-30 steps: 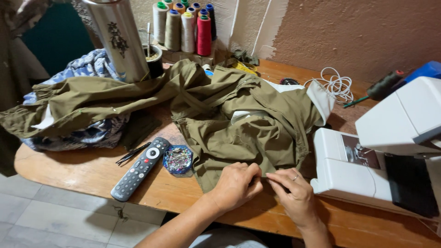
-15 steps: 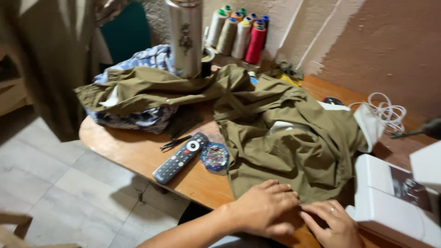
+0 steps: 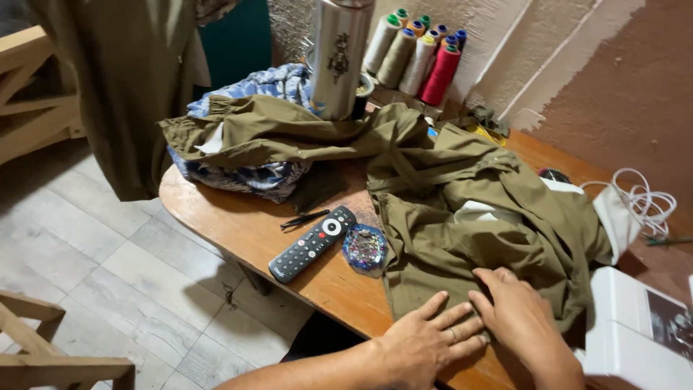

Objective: Pinning an olive green garment piece to prepare it for sewing

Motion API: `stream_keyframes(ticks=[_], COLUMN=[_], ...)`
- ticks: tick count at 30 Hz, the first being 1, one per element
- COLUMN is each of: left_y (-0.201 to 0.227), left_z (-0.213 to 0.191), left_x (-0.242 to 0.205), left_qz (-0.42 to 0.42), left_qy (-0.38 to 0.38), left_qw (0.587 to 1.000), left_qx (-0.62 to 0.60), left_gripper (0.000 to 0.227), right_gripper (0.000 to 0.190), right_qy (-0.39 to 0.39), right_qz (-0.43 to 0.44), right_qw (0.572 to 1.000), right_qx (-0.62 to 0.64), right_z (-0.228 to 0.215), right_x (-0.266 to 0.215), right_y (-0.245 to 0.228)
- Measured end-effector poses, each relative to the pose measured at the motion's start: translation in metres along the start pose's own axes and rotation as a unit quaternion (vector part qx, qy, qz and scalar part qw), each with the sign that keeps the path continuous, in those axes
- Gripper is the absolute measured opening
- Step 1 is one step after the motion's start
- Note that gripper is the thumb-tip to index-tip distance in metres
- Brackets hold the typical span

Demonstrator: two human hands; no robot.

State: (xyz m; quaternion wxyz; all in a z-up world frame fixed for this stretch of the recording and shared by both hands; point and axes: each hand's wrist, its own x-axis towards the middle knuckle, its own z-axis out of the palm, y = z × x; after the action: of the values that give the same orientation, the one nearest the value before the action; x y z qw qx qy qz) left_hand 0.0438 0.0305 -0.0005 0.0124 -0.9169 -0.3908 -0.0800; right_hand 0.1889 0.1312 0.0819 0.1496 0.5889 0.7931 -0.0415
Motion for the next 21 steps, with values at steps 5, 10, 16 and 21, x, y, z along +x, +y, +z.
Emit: stream_keyframes(ticks=[5, 10, 16, 21], left_y=[0.0, 0.003, 0.001, 0.002], left_z=[0.01, 0.014, 0.034, 0.032], left_x=[0.0, -0.002, 0.002, 0.004], left_qz=[-0.004, -0.026, -0.024, -0.036], left_qy=[0.044, 0.166, 0.197, 0.115], left_qw=[0.999, 0.986, 0.979, 0.992], left_qx=[0.03, -0.021, -0.037, 0.038], left_gripper=[0.092, 0.068, 0.05, 0.068], right_gripper=[0.022, 0.016, 0.019, 0.017], right_qy=[0.177, 0.172, 0.122, 0.141], right_qz=[-0.214, -0.334, -0.282, -0.285], right_qw=[0.953, 0.923, 0.951, 0.948], right_qx=[0.121, 0.081, 0.029, -0.012], right_z=[-0.031, -0.027, -0.019, -0.011], right_x=[0.0, 0.039, 0.066, 0.073], right_y=[-0.062, -0.114, -0.142, -0.149])
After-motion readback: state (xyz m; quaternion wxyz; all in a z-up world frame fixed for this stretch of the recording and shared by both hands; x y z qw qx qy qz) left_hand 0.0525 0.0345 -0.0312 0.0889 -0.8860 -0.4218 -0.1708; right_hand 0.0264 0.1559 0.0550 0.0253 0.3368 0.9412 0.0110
